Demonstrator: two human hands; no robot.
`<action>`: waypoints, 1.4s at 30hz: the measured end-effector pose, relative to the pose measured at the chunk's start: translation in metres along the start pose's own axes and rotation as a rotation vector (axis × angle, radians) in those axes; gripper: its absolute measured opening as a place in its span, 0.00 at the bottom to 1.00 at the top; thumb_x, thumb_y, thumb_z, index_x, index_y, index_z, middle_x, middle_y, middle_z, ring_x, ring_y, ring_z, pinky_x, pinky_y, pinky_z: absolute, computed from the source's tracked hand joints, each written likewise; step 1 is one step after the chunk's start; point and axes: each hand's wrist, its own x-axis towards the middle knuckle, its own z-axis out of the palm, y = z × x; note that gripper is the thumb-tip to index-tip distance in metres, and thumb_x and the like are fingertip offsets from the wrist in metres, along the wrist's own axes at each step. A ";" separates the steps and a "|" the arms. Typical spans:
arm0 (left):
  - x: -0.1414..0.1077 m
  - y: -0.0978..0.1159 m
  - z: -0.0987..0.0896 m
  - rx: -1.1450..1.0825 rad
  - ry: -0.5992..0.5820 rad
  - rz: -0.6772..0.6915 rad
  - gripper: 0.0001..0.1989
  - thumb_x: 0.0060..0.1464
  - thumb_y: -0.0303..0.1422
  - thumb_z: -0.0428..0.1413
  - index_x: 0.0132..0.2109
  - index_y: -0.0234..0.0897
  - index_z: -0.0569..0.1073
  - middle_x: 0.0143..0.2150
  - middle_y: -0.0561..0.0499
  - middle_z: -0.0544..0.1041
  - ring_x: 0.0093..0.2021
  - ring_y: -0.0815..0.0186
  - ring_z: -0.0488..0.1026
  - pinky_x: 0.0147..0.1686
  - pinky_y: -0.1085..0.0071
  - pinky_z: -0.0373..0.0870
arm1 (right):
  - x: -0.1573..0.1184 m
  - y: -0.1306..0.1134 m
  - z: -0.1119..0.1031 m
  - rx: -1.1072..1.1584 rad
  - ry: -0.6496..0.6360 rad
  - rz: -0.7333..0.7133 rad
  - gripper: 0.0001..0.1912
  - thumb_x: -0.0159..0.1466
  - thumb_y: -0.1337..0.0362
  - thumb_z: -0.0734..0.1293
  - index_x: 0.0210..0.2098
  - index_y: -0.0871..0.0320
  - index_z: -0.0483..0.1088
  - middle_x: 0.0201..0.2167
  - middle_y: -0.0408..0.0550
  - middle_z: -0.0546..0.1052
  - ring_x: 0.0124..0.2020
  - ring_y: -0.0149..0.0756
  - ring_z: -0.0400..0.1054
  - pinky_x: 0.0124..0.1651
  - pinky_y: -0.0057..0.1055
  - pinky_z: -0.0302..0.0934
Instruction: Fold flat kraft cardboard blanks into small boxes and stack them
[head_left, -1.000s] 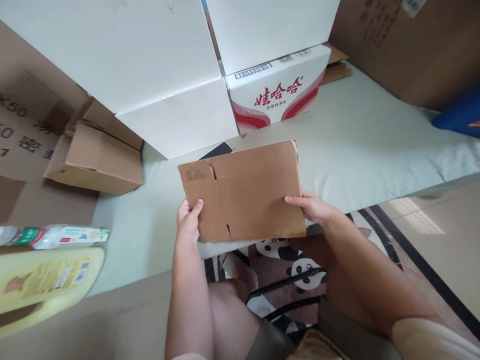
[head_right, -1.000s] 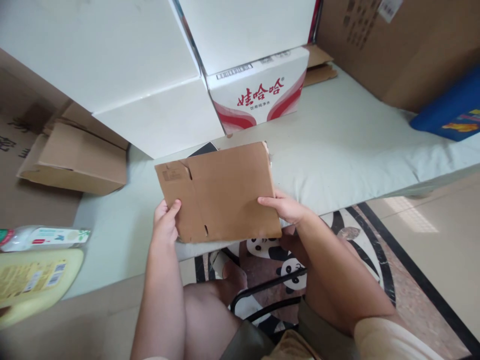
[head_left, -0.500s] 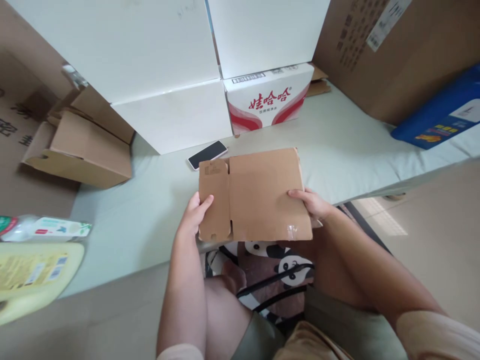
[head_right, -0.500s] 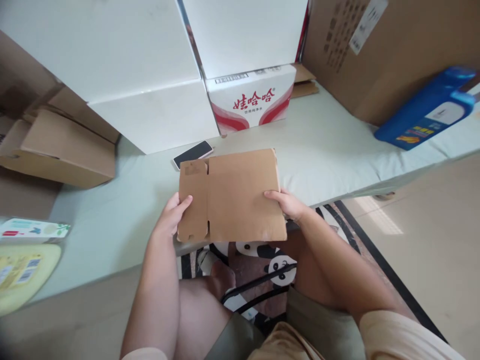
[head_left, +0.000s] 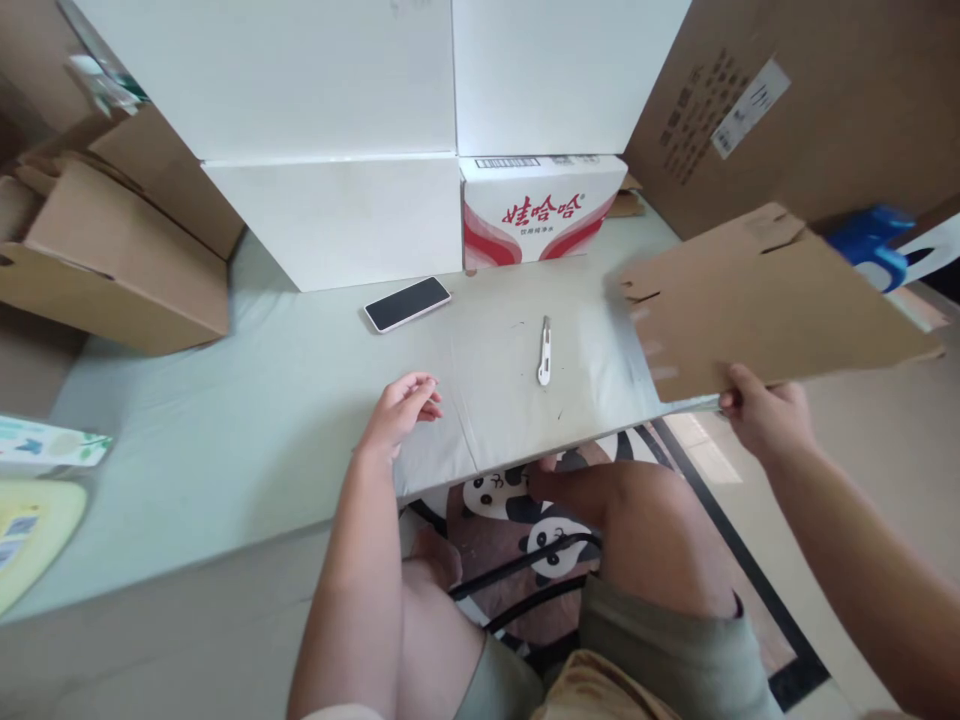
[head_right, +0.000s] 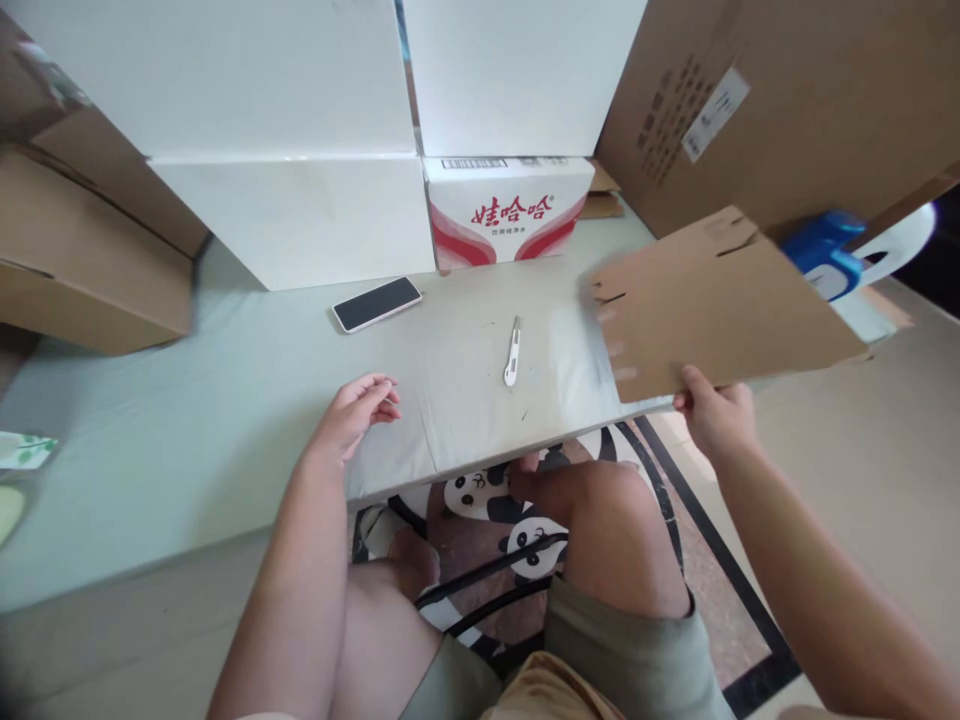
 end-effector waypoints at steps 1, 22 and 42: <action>0.000 0.000 0.001 0.004 0.006 -0.004 0.20 0.49 0.48 0.65 0.39 0.36 0.75 0.32 0.50 0.77 0.26 0.67 0.76 0.29 0.70 0.72 | 0.023 -0.010 0.010 -0.007 0.030 -0.036 0.20 0.56 0.54 0.78 0.24 0.52 0.63 0.16 0.39 0.65 0.16 0.26 0.57 0.16 0.27 0.50; -0.006 0.010 0.004 0.010 -0.007 0.015 0.15 0.52 0.44 0.61 0.38 0.37 0.73 0.31 0.54 0.74 0.25 0.71 0.74 0.29 0.73 0.71 | 0.028 0.057 0.144 -1.060 -0.453 -0.667 0.28 0.68 0.54 0.57 0.63 0.57 0.70 0.69 0.56 0.69 0.71 0.54 0.59 0.72 0.57 0.54; -0.053 0.020 -0.048 -0.260 -0.016 0.144 0.06 0.60 0.36 0.55 0.38 0.38 0.72 0.33 0.55 0.75 0.27 0.73 0.74 0.30 0.73 0.66 | 0.001 -0.004 0.214 -1.162 -0.594 -0.335 0.25 0.41 0.47 0.70 0.36 0.45 0.61 0.22 0.47 0.77 0.18 0.57 0.73 0.32 0.57 0.69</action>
